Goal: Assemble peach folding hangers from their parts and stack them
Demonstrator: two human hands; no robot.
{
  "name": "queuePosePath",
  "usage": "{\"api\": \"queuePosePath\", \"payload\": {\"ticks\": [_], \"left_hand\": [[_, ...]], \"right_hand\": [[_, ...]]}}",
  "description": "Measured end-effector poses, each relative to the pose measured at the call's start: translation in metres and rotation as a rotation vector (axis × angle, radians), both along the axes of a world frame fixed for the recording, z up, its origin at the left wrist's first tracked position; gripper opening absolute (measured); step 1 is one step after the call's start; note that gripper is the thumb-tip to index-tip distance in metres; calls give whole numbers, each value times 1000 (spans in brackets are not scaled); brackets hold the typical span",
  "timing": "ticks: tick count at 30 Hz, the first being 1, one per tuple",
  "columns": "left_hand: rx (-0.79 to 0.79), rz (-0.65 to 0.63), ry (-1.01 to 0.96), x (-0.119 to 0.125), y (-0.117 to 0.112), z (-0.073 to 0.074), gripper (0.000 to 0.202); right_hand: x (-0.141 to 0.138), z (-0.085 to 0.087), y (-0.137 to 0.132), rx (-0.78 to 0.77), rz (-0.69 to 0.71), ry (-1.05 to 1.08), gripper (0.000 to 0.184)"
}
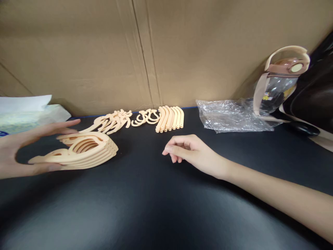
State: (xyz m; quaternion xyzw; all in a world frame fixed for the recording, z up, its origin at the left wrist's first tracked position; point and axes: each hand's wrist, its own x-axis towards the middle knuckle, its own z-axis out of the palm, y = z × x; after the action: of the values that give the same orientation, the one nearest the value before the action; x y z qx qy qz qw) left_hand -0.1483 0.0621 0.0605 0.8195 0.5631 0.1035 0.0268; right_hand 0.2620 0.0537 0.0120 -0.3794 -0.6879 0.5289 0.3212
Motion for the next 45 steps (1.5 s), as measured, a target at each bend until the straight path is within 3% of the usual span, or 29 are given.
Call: {"api": "queuePosePath", "payload": {"ticks": [6, 10, 13, 15, 17, 20, 23, 28, 30, 36, 45], "left_hand": [[18, -12, -15, -1, -1, -2, 101], [107, -95, -26, 4, -4, 5, 90], [155, -102, -27, 28, -13, 13, 71], [280, -109, -82, 52, -26, 12, 53], [334, -307, -101, 76, -41, 4, 41], [291, -460, -30, 102, -61, -15, 40], [217, -579, 53, 111, -68, -30, 45], [144, -617, 149, 108, -58, -36, 51], [121, -603, 155, 106, -55, -35, 51], [86, -591, 146, 102, -55, -34, 50], [74, -586, 130, 104, -54, -32, 49]], "right_hand": [[-1, 0, 0, -5, -1, 5, 24], [-1, 1, 0, -13, -5, 2, 24], [-1, 2, 0, -20, -10, 12, 23], [0, 2, 0, -19, -13, 21, 23], [-1, 2, -1, -17, -18, 18, 24], [-1, 4, 0, 16, -33, -19, 27], [1, 8, 4, 178, -108, -149, 31], [13, 7, 18, 847, -282, -662, 29], [18, 2, 24, 975, -266, -835, 38], [22, -10, 34, 1009, -256, -1098, 41], [22, -6, 30, 1064, -364, -1195, 35]]}}
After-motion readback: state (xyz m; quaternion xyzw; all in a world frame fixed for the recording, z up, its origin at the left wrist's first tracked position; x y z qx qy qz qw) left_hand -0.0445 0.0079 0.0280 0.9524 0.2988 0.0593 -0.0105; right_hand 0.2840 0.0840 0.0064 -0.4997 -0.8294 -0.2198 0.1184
